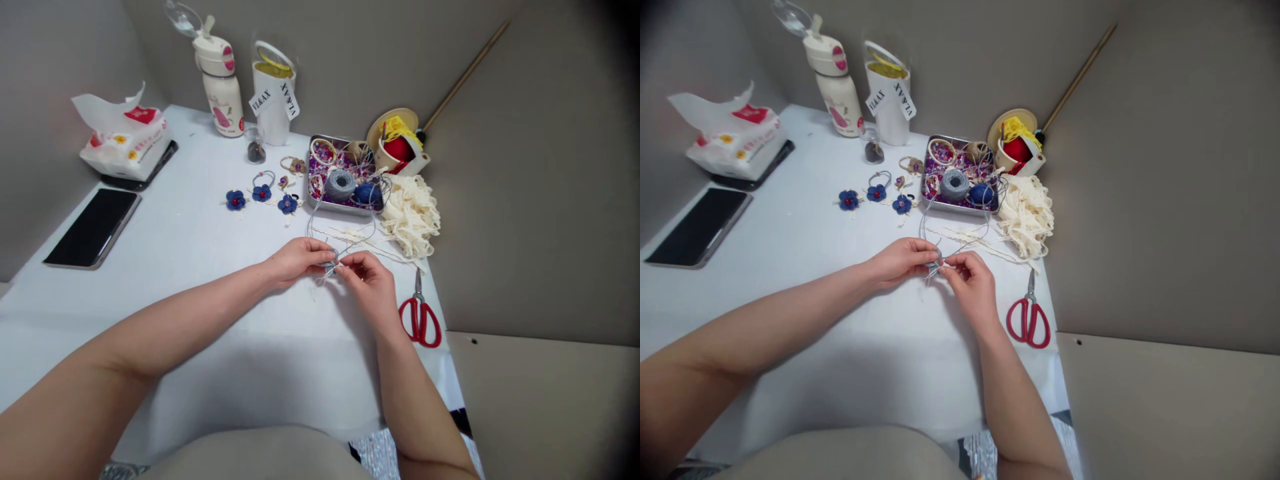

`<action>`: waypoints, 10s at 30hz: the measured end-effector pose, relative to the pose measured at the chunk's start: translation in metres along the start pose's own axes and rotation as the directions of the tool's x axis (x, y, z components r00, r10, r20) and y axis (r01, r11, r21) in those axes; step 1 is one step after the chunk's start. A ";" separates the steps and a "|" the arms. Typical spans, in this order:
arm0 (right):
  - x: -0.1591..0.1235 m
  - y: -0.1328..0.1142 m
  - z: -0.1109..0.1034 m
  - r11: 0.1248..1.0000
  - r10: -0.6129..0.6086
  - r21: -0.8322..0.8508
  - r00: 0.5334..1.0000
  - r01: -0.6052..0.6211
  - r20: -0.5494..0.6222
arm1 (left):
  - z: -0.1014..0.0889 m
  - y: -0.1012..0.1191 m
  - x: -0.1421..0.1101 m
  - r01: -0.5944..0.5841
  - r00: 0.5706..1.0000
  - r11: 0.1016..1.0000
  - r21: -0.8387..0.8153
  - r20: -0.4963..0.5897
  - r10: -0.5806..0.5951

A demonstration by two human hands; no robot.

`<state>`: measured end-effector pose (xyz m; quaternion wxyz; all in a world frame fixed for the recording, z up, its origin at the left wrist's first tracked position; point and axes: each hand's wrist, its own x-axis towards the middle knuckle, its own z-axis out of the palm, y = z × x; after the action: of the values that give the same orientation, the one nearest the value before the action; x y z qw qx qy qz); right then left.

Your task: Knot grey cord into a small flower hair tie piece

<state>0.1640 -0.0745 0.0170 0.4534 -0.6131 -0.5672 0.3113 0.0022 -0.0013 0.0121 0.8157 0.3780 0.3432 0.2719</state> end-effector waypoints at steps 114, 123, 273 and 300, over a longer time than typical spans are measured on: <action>0.021 0.003 -0.011 0.975 0.125 0.175 0.989 -0.137 0.076 | -0.010 0.007 0.005 0.017 0.999 0.999 0.050 0.042 -0.019; 0.020 0.004 -0.008 0.996 -0.068 -0.065 0.997 0.066 -0.034 | -0.009 0.001 0.007 -0.054 0.994 0.998 0.044 -0.088 0.058; 0.018 0.002 -0.014 0.964 0.253 0.043 0.957 -0.261 0.144 | -0.010 0.007 0.003 0.048 0.990 0.963 0.265 0.117 -0.082; 0.016 0.006 -0.004 0.943 0.317 0.076 0.944 -0.324 0.089 | -0.008 0.001 0.004 -0.108 0.993 0.908 0.406 0.080 0.082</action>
<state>0.1732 -0.0592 0.0152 0.4019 -0.6640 -0.4621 0.4290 -0.0012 0.0059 0.0079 0.7144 0.5647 0.3486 0.2217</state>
